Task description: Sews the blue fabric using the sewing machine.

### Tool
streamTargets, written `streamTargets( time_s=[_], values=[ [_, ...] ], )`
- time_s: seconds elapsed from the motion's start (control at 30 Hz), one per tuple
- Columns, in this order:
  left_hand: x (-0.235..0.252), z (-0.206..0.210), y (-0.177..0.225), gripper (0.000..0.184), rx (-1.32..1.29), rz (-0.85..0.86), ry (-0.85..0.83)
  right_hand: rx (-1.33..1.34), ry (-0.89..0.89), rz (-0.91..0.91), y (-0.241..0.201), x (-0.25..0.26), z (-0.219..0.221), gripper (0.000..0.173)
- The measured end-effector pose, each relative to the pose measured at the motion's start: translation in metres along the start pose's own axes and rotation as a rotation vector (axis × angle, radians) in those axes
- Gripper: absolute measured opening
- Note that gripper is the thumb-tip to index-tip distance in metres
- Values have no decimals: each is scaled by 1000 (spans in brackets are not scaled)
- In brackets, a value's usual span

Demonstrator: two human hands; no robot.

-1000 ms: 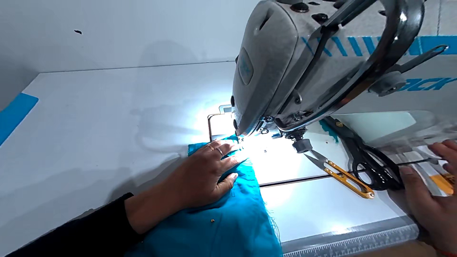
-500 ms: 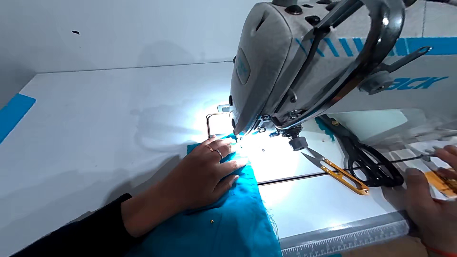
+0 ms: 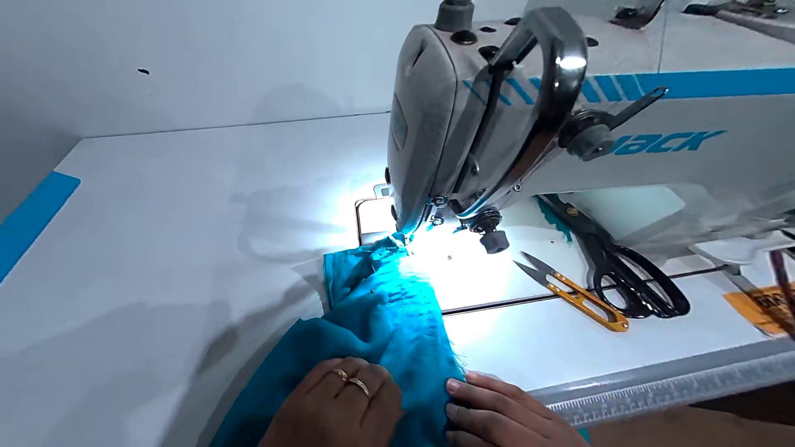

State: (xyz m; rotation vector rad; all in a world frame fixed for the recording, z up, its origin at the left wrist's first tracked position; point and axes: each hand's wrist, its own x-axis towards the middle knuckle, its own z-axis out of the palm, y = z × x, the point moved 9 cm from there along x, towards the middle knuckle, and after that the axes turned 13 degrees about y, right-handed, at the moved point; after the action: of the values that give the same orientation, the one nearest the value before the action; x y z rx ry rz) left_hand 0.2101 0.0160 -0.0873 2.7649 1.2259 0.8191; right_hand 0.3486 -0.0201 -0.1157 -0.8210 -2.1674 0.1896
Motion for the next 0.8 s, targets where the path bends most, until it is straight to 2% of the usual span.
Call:
streamTargets(
  time_s=[0.1,0.17,0.23,0.3,0.4,0.47,0.53,0.63,0.7,0.8],
  values=[
    [4,-20,-20,25,-198,-140,107,75,48,76,2,0,-6,17],
    [8,-34,-28,26,-265,-178,192,105,170,214,9,8,-17,16],
    [13,-37,-25,27,-273,-126,221,85,306,323,19,17,-25,21],
    [19,-31,-12,29,-261,-25,170,63,366,306,27,27,-21,29],
    [26,-15,0,37,-271,81,100,11,335,165,26,30,-6,25],
    [32,-11,-4,42,-206,85,135,-26,312,135,21,24,-3,21],
    [39,-1,-10,44,-82,69,173,-72,299,176,17,16,-4,23],
    [42,31,-15,55,43,70,62,-127,241,250,15,6,2,29],
    [40,44,-16,60,48,79,-3,-155,238,271,15,1,5,31],
    [38,48,-16,57,32,90,-12,-144,286,321,16,-6,2,29]
  ],
)
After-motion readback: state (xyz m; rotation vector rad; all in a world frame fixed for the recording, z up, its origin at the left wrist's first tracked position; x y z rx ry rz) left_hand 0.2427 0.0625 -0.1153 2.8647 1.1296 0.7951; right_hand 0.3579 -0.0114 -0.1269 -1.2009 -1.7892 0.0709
